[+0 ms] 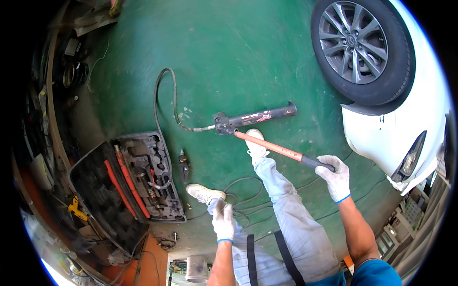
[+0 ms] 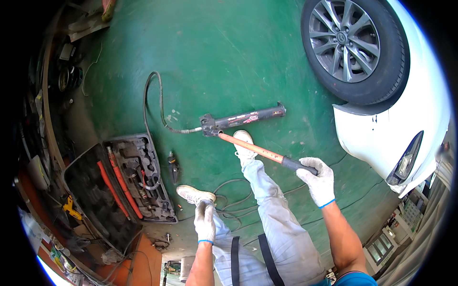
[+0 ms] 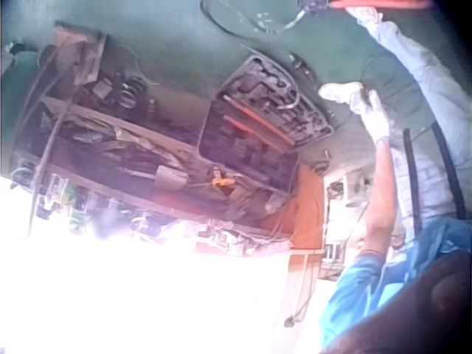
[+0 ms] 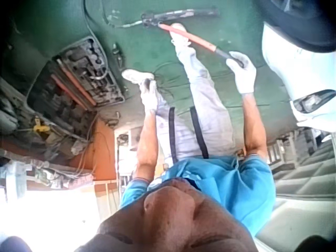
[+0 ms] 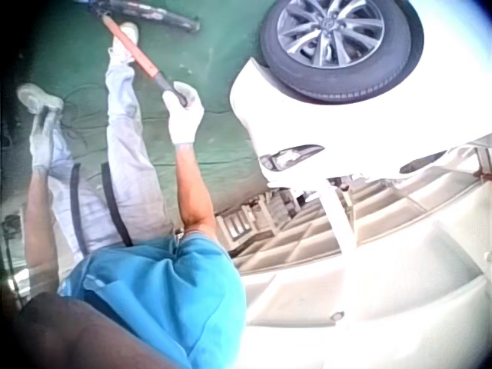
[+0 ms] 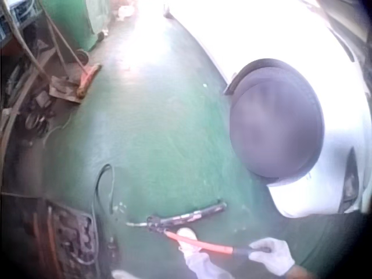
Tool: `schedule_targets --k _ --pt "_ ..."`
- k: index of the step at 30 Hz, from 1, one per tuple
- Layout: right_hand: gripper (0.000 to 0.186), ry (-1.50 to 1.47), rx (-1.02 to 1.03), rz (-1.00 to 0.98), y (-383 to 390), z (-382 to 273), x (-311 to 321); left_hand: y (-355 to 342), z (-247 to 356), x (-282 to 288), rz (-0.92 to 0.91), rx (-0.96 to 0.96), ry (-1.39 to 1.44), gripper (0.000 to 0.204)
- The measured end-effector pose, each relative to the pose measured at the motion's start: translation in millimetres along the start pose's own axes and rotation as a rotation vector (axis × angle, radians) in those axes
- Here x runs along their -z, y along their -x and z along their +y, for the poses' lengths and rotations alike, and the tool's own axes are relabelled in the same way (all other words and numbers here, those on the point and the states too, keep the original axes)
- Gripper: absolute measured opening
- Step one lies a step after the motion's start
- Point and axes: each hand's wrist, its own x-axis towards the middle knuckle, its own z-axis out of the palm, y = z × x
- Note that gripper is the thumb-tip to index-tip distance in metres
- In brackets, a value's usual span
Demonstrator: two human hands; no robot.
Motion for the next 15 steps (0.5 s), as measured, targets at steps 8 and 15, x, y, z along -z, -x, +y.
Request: schedule_targets --k 8,15 --pt "0.033 -0.320 -0.186 0.000 -86.7 34.6 32.7 -19.0 18.5 -39.3 -0.194 -0.078 0.172 0.054" --pt "0.037 0.511 0.367 -0.273 -74.8 -24.0 15.0 -17.0 -24.5 -34.7 -0.187 0.166 0.324 0.049"
